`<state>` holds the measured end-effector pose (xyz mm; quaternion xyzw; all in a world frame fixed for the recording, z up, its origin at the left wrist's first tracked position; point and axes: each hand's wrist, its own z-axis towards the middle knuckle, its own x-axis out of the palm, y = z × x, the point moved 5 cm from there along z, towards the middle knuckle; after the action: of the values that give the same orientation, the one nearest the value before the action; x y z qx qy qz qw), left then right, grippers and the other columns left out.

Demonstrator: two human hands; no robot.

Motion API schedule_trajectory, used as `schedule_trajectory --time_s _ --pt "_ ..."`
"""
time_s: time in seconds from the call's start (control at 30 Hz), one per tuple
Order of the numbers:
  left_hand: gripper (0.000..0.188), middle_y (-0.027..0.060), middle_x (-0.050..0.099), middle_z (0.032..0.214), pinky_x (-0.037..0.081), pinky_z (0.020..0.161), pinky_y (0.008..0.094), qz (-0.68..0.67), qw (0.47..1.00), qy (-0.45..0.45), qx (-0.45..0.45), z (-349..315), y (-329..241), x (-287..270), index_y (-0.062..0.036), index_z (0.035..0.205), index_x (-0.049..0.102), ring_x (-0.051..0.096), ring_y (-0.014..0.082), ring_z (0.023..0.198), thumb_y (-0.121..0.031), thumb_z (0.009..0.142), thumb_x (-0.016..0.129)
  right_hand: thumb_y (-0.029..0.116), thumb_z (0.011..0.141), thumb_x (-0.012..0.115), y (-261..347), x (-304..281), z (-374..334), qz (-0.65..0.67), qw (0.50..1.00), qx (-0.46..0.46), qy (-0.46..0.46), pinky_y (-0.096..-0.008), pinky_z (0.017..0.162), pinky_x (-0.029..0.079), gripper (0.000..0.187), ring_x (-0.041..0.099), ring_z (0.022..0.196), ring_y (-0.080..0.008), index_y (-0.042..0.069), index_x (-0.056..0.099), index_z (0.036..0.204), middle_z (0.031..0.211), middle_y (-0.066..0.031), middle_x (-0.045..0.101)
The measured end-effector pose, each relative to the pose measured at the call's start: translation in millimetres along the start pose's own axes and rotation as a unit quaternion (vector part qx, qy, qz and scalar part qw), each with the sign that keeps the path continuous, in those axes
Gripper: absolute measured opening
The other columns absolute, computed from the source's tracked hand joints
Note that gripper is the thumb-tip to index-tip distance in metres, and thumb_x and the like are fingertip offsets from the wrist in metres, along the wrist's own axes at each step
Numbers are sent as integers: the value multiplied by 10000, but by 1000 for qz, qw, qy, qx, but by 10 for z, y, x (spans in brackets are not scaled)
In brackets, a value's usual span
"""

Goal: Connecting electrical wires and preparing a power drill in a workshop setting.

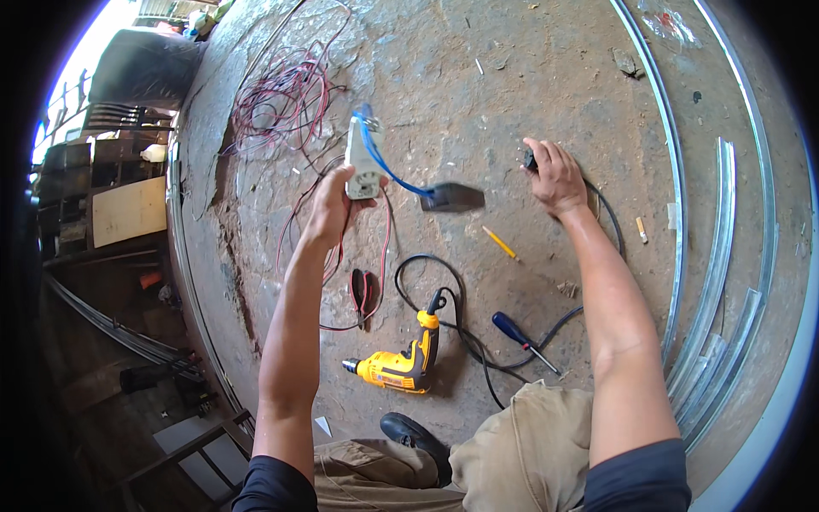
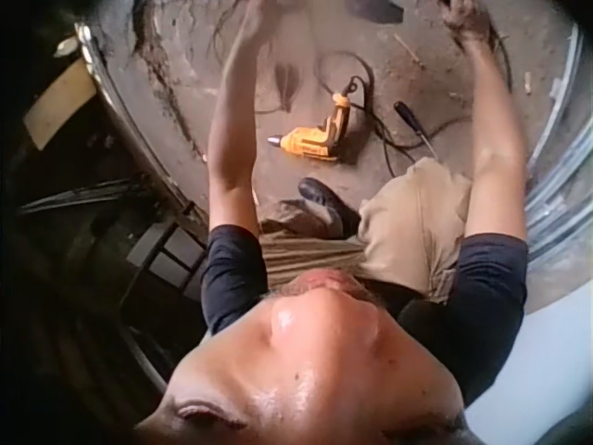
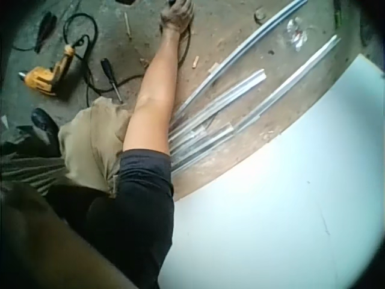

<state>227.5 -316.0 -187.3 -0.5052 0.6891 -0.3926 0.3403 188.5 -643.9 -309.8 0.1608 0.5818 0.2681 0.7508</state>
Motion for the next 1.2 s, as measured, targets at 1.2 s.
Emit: schedule_trajectory --time_s 1.2 --pt "584 71 604 791 494 616 296 162 976 141 40 -1513 170 712 17 971 592 555 143 672 -462 1040 265 61 766 675 2665 -947 -633 171 977 -71 110 -445 657 552 184 685 739 -367 8 589 919 769 -202 680"
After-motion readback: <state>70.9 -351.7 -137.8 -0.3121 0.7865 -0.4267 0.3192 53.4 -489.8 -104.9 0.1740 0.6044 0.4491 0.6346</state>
